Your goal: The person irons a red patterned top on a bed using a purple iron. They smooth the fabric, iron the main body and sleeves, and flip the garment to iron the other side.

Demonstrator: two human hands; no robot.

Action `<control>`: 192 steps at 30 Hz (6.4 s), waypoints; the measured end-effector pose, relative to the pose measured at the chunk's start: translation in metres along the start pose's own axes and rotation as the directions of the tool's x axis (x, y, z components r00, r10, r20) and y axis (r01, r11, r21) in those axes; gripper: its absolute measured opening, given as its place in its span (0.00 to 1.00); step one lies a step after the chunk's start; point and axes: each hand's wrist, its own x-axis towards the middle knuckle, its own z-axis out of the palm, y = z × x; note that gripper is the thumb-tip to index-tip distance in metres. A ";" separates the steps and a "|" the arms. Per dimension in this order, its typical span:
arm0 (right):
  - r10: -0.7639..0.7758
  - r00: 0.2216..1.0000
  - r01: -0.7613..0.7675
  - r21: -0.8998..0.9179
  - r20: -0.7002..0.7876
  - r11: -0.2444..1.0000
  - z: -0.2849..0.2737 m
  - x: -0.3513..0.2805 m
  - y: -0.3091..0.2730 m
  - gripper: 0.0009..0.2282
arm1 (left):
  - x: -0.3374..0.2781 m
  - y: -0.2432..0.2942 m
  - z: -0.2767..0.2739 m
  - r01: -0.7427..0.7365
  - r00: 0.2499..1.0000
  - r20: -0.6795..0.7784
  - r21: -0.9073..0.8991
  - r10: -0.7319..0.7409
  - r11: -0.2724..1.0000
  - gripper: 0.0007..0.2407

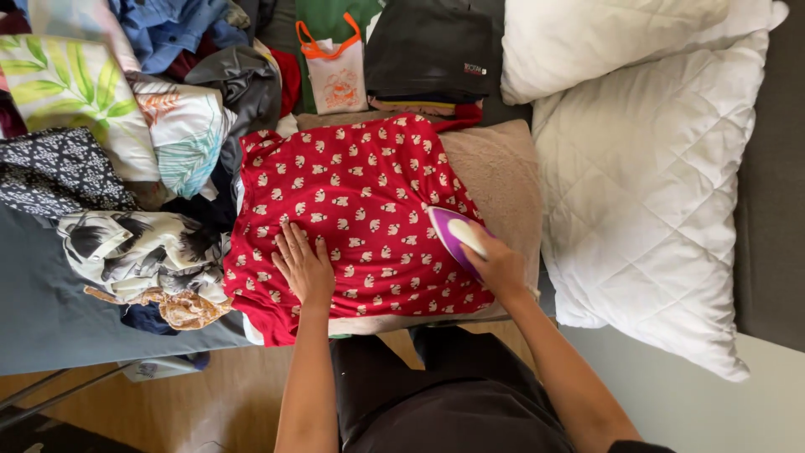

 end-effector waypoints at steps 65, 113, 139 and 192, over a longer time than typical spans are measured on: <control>0.486 0.501 -0.704 0.664 0.717 -0.253 -0.015 -0.018 0.014 0.19 | -0.145 0.068 -0.065 -0.798 0.540 -0.455 -0.010 0.708 0.602 0.20; 0.301 0.942 -0.085 0.761 -0.149 0.643 -0.168 0.148 -0.090 0.08 | -0.086 0.047 -0.151 -0.466 0.721 -0.610 -0.078 0.328 0.881 0.23; 0.362 0.672 -0.467 -0.010 0.646 0.884 -0.010 -0.044 0.012 0.12 | -0.087 0.006 -0.032 -0.392 0.700 0.657 0.027 0.279 0.920 0.22; 0.483 0.760 -0.557 0.053 0.435 0.829 0.038 0.022 0.000 0.22 | -0.061 0.074 -0.002 -0.163 0.976 0.169 0.167 0.135 0.972 0.29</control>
